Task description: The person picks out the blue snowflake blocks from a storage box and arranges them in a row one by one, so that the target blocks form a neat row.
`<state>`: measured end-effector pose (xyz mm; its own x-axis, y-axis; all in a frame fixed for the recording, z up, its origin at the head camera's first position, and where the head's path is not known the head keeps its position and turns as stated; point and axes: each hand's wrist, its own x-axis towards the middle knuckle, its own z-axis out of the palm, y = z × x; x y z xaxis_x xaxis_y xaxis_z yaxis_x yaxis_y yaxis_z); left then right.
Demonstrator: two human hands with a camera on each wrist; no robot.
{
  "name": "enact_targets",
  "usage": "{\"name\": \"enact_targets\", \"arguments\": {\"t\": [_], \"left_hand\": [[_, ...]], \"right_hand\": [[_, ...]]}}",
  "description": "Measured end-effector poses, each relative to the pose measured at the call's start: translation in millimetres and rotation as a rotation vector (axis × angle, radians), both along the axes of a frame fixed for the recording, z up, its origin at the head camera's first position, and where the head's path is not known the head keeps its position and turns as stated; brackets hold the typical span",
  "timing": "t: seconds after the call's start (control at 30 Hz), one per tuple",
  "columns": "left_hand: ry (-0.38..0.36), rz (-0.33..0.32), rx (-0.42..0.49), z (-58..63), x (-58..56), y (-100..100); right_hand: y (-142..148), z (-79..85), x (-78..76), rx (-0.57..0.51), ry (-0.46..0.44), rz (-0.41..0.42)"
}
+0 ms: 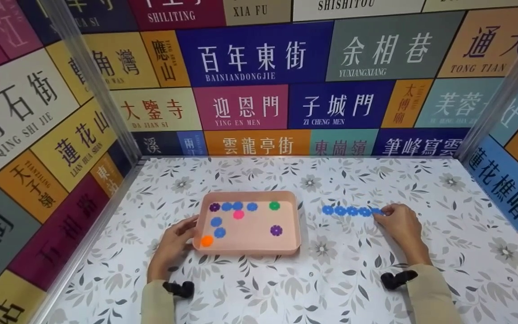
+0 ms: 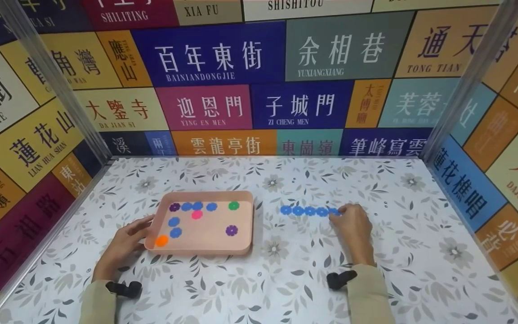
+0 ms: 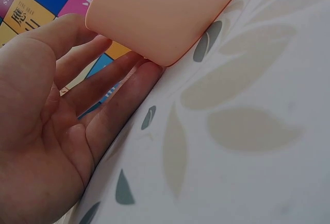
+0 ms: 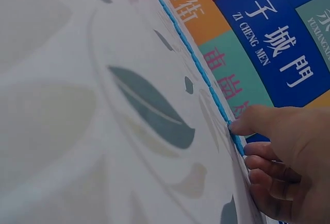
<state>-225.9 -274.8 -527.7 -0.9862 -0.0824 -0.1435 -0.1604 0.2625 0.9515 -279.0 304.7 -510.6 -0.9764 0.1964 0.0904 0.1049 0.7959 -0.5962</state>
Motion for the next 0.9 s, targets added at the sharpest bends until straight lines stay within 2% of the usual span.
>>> {"name": "enact_targets", "arguments": {"t": [0.43,0.67,0.77,0.9], "left_hand": [[0.025,-0.014,0.022,1.0,0.8,0.5],[0.053,-0.011,-0.003,0.7,1.1,0.4],[0.031,-0.001,-0.026,0.0,0.6,0.9],[0.013,0.008,-0.008,-1.3,-0.8,1.0]], "right_hand": [[-0.5,6.8,1.0,-0.018,-0.042,0.044],[-7.8,20.2,1.5,-0.057,-0.005,0.068],[-15.5,28.7,2.4,-0.068,0.012,0.086],[-29.6,41.2,5.1,-0.098,0.034,0.133]]}}
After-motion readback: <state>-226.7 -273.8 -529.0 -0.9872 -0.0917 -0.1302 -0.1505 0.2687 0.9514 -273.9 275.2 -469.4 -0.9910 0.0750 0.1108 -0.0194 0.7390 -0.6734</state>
